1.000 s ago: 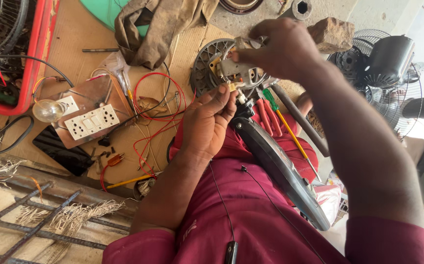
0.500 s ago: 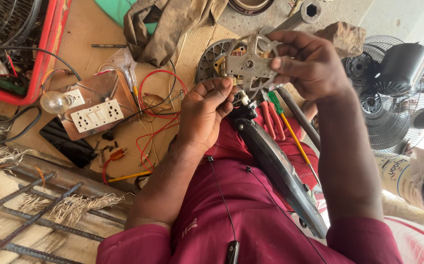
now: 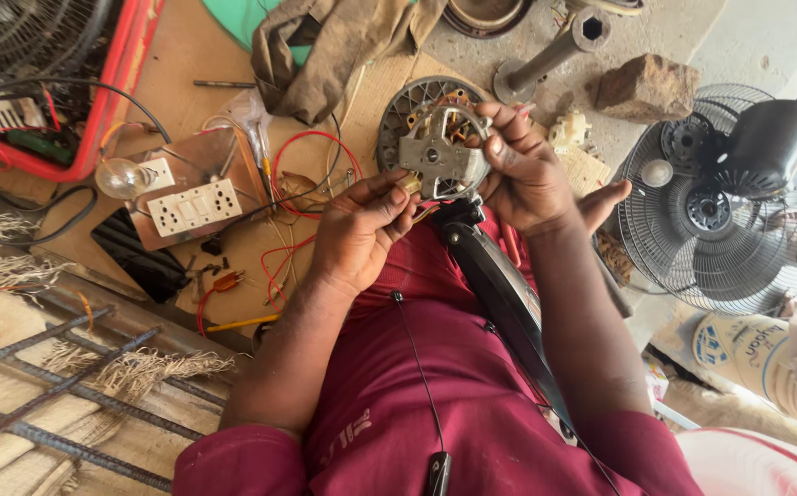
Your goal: The person disassembles a ceiling fan motor, removes the stator, and uses a screwdriver to adjust the internal windings. They then reassemble the motor components and secure them with screws.
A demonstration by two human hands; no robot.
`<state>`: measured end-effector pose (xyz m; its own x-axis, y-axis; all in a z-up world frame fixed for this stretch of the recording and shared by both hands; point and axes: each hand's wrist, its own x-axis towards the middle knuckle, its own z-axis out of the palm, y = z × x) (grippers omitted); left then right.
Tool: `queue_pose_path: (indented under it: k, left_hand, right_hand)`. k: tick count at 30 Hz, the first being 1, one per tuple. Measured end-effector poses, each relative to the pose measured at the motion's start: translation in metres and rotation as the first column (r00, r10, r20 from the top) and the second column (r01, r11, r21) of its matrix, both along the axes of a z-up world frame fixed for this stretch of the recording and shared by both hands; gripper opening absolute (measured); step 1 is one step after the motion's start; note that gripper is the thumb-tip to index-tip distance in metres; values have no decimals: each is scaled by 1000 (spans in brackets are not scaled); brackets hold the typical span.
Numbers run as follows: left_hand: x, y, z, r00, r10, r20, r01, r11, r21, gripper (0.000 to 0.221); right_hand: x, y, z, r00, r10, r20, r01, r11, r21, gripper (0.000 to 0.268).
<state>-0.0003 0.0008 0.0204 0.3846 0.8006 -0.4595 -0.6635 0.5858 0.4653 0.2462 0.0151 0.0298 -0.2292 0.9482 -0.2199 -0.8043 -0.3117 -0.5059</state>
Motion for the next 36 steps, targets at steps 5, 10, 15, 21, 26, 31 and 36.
queue_pose_path:
  k: [5, 10, 15, 21, 26, 31, 36]
  left_hand:
    - [1, -5, -9, 993, 25, -119, -13, 995, 103, 15]
    - [-1, -16, -13, 972, 20, -236, 20, 986, 163, 7]
    - [-35, -20, 5, 981, -181, -75, 189, 975, 113, 19]
    - [-57, -17, 0, 953, -176, 245, 199, 977, -72, 50]
    - [-71, -11, -51, 984, -128, -125, 143, 983, 114, 42]
    - [-94, 48, -134, 884, 45, -466, -214, 924, -316, 48]
    - [-74, 53, -182, 941, 237, -241, -332, 780, -530, 49]
  right_hand:
    - [-3, -4, -11, 991, 27, -130, -15, 996, 90, 38]
    - [-6, -10, -5, 992, 123, 4, -123, 984, 126, 35]
    - [-30, -28, 15, 957, 213, 198, -244, 959, 145, 31]
    - [-88, -54, 49, 551, 233, 801, -659, 711, 247, 31]
    - [-50, -59, 72, 416, -157, 896, -661, 623, 417, 33]
    - [9, -46, 38, 292, -292, 911, 65, 956, 285, 23]
    - [8, -12, 5, 324, -144, 935, 141, 985, 103, 33]
